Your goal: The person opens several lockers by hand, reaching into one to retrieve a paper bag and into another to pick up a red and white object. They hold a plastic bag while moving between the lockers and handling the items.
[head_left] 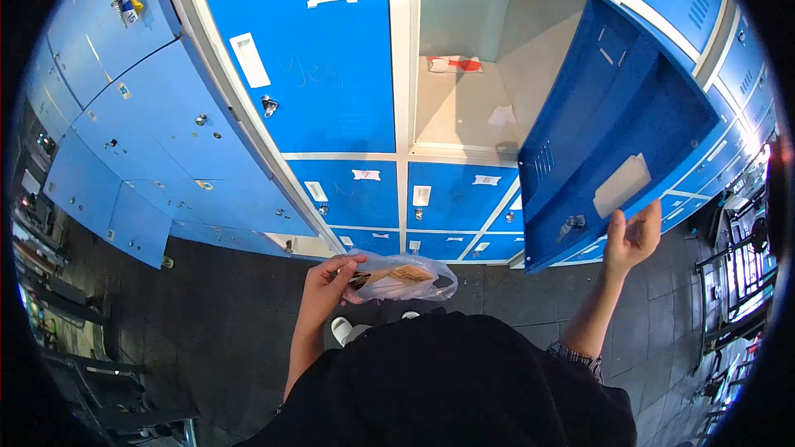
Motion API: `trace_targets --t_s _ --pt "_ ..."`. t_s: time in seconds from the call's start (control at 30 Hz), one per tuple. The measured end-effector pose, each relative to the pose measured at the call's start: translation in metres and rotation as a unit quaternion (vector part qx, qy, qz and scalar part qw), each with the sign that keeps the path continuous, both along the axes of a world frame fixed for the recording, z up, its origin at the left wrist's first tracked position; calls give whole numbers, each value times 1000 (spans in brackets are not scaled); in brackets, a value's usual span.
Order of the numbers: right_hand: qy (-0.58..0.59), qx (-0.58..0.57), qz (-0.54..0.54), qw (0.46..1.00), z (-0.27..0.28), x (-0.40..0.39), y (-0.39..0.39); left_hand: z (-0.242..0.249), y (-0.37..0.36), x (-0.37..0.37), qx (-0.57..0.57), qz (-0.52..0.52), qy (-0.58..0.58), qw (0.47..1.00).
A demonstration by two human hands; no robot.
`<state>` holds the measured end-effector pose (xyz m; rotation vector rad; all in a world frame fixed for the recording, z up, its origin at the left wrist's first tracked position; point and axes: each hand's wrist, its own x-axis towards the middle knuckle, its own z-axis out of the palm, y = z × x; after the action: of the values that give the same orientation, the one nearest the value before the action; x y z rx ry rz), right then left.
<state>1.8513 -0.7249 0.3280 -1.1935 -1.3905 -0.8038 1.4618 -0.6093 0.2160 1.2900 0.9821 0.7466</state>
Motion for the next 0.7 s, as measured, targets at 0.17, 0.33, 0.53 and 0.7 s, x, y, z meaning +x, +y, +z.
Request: trace_targets --t_s 0.17,0.33,0.53,0.7 --pt "68 19 -9 997 -7 19 -14 6 0 13 22 -2 -6 1000" --pt "56 65 -60 994 -4 27 -18 5 -2 21 25 -10 -10 1000" --pt "-38 182 -235 954 19 11 -14 6 1 34 11 -26 -9 1000" --pt "-77 125 -109 983 19 -26 39 6 14 49 25 -49 -6 998"
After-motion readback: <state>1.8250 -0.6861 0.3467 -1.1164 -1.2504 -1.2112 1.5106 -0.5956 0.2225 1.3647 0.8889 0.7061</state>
